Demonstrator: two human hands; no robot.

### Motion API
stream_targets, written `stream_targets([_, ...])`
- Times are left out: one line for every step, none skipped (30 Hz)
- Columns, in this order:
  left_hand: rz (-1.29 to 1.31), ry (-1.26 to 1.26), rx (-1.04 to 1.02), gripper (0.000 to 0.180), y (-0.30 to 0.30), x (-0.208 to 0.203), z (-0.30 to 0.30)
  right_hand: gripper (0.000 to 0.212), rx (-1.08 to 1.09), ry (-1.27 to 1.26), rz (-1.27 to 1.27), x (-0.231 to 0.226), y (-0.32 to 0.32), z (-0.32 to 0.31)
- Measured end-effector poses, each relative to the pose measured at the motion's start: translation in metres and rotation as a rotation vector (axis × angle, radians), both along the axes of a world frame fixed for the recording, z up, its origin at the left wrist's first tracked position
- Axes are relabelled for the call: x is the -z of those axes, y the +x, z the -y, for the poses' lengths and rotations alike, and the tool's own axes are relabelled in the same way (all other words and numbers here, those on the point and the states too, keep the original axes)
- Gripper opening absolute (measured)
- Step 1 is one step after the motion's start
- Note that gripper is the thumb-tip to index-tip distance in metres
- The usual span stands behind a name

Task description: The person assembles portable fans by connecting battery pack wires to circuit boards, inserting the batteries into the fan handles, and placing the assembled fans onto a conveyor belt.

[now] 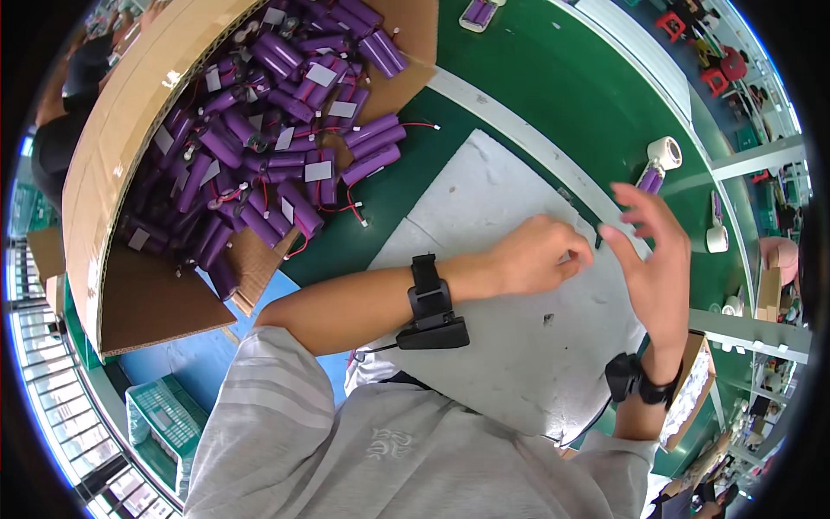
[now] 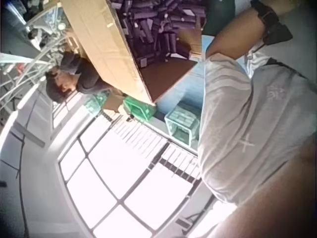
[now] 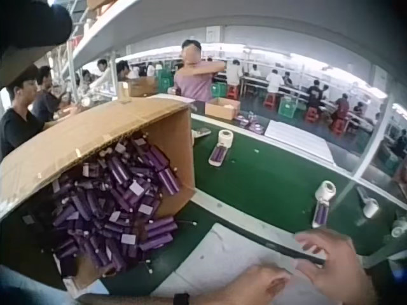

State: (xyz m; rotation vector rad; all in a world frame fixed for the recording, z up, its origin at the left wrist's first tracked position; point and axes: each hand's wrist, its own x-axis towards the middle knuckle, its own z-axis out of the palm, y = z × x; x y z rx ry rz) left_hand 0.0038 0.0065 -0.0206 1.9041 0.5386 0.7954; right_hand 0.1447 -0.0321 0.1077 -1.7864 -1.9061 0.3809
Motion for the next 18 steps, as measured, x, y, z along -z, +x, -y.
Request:
stream_targets([-0.006, -0.004, 0.071, 0.021, 0.0, 0.0, -0.001, 0.037, -0.108, -0.116, -0.061, -0.006, -0.013, -0.012])
stream_targets([-0.019, -0.007, 0.14, 0.017, -0.001, 0.0, -0.002, 0.035, -0.225, -0.085, -0.044, -0.004, -0.024, -0.029])
stream_targets([-0.017, -0.003, 0.132, 0.017, -0.002, 0.0, -0.002, 0.033, -0.344, -0.053, -0.029, 0.001, -0.037, -0.05])
stream_targets([-0.018, 0.037, 0.144, 0.014, -0.001, -0.001, -0.001, 0.035, -0.419, -0.162, -0.055, 0.006, -0.048, -0.072])
stream_targets([-0.02, 0.082, 0.164, 0.012, 0.001, -0.002, 0.001, 0.038, -0.484, -0.268, -0.081, 0.013, -0.057, -0.093])
stream_targets([-0.025, 0.125, 0.181, 0.011, 0.001, -0.003, 0.002, 0.04, -0.549, -0.34, -0.029, 0.022, -0.067, -0.113])
stream_targets([-0.024, 0.136, 0.188, 0.011, 0.001, -0.003, 0.002, 0.043, -0.611, -0.411, 0.025, 0.033, -0.076, -0.132])
stream_targets([-0.025, 0.103, 0.201, 0.011, 0.001, -0.004, 0.004, 0.046, -0.637, -0.42, 0.097, 0.045, -0.085, -0.148])
stream_targets([-0.029, 0.068, 0.213, 0.011, -0.001, -0.004, 0.005, 0.049, -0.665, -0.429, 0.168, 0.058, -0.094, -0.161])
stream_targets([-0.031, 0.035, 0.225, 0.011, -0.001, -0.004, 0.005, 0.045, -0.653, -0.413, 0.162, 0.068, -0.102, -0.17])
stream_targets([-0.033, 0.047, 0.238, 0.011, -0.002, -0.005, 0.004, 0.04, -0.638, -0.396, 0.156, 0.076, -0.107, -0.178])
stream_targets([-0.068, 0.083, 0.256, 0.012, -0.002, -0.004, 0.002, 0.04, -0.631, -0.389, 0.154, 0.089, -0.112, -0.186])
stream_targets([-0.102, 0.121, 0.277, 0.013, -0.003, -0.004, 0.001, 0.031, -0.668, -0.329, 0.166, 0.097, -0.116, -0.191])
stream_targets([-0.135, 0.158, 0.302, 0.014, -0.002, -0.004, 0.0, 0.022, -0.698, -0.271, 0.178, 0.104, -0.116, -0.196])
stream_targets([-0.138, 0.16, 0.312, 0.014, -0.002, -0.001, -0.001, 0.022, -0.689, -0.269, 0.174, 0.101, -0.119, -0.195])
stream_targets([-0.088, 0.154, 0.286, 0.012, -0.002, 0.002, -0.002, 0.018, -0.69, -0.227, 0.154, 0.099, -0.118, -0.193])
stream_targets([-0.035, 0.143, 0.271, 0.011, 0.002, 0.004, -0.001, 0.015, -0.68, -0.191, 0.136, 0.092, -0.113, -0.186])
stream_targets([0.021, 0.123, 0.263, 0.01, 0.005, 0.005, 0.004, 0.013, -0.663, -0.162, 0.117, 0.081, -0.11, -0.175])
